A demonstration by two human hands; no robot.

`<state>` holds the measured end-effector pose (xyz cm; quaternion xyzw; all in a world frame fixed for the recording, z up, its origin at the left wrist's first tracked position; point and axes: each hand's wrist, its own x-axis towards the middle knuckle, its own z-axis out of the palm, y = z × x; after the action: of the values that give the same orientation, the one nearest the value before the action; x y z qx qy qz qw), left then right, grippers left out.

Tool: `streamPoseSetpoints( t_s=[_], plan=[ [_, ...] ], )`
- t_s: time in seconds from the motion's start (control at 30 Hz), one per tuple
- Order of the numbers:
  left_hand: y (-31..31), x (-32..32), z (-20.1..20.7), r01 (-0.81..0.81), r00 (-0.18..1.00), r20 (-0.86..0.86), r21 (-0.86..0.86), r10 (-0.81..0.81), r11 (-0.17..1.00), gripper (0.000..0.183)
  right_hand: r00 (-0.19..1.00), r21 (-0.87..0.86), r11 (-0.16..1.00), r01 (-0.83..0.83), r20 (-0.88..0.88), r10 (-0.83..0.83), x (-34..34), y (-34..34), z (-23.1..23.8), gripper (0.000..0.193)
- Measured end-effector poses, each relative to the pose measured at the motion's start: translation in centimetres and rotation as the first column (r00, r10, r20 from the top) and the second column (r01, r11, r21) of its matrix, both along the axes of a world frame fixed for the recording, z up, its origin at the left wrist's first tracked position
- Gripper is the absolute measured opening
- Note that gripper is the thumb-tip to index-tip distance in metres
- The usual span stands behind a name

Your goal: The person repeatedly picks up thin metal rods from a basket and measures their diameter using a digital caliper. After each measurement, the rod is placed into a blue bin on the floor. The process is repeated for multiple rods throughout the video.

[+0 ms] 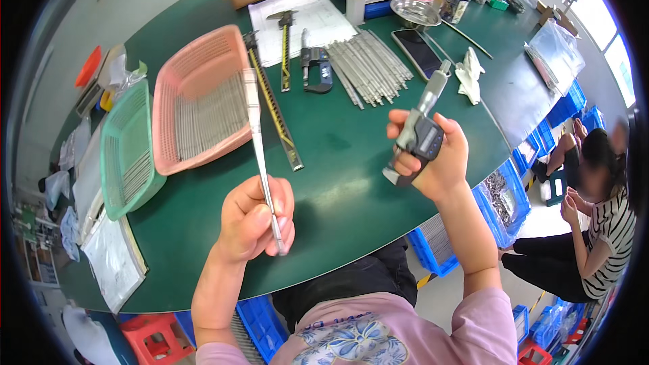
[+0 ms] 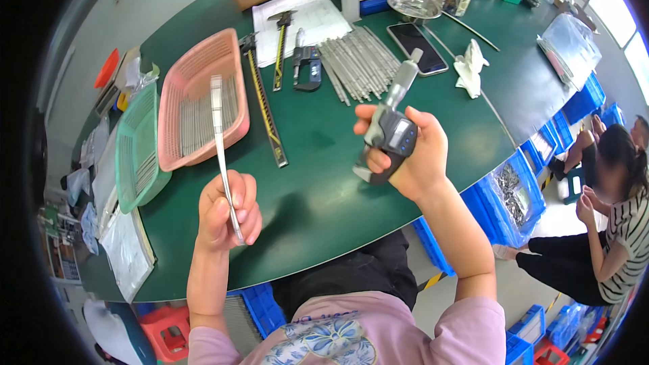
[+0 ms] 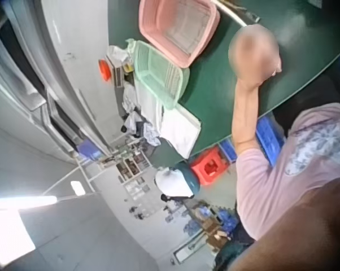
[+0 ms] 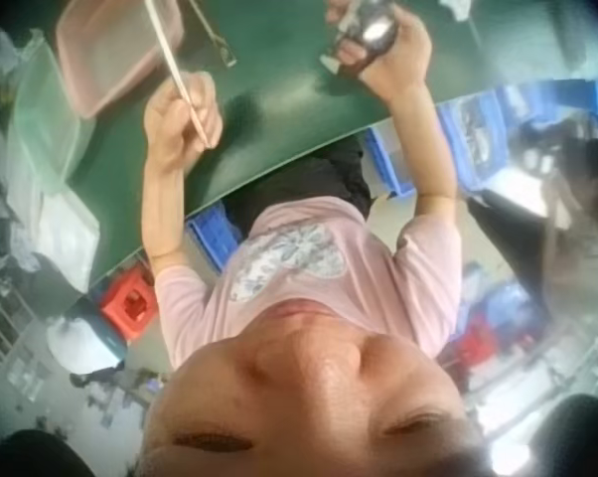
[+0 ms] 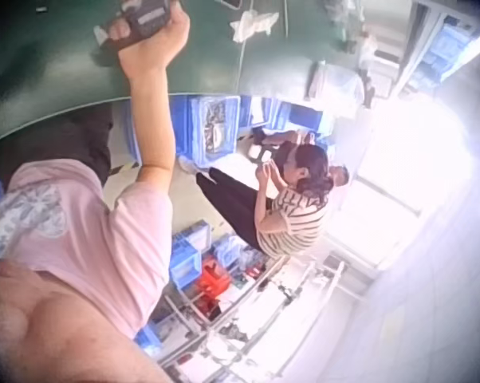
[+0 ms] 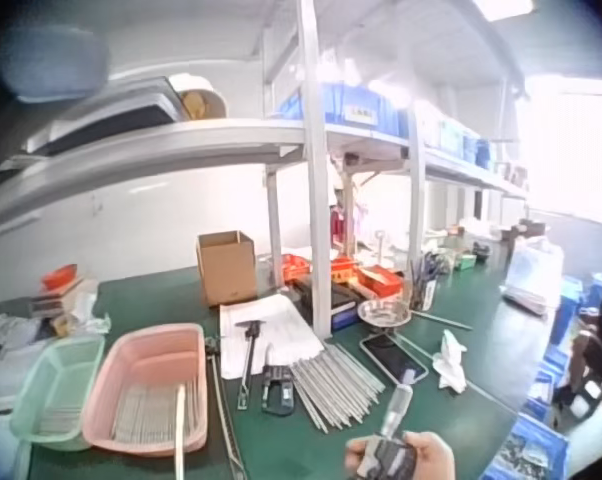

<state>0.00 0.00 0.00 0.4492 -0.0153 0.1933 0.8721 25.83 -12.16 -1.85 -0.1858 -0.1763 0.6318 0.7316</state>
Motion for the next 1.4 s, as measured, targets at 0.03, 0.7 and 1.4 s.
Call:
streamPoseSetpoints(
  t_s=[0.03,0.7,1.4],
  plan=[
    [-0.4,-0.2,0.5,-0.074,0.997,-0.002,0.070,0.074,0.995,0.020,0.997,-0.035,0.999,0.009,-0.073,-0.012,-1.0,1.0,0.9,0.057],
    [-0.4,-2.5,-5.4,-0.514,0.808,-0.233,0.169,0.541,0.841,0.012,0.942,-0.261,0.906,-0.334,-0.134,0.309,-9.6,7.8,-1.3,0.071],
    [-0.2,-2.7,-5.8,-0.456,0.843,-0.230,0.173,0.486,0.873,0.014,0.955,-0.314,0.906,-0.283,-0.007,0.296,-9.7,7.7,-1.4,0.073]
  ],
)
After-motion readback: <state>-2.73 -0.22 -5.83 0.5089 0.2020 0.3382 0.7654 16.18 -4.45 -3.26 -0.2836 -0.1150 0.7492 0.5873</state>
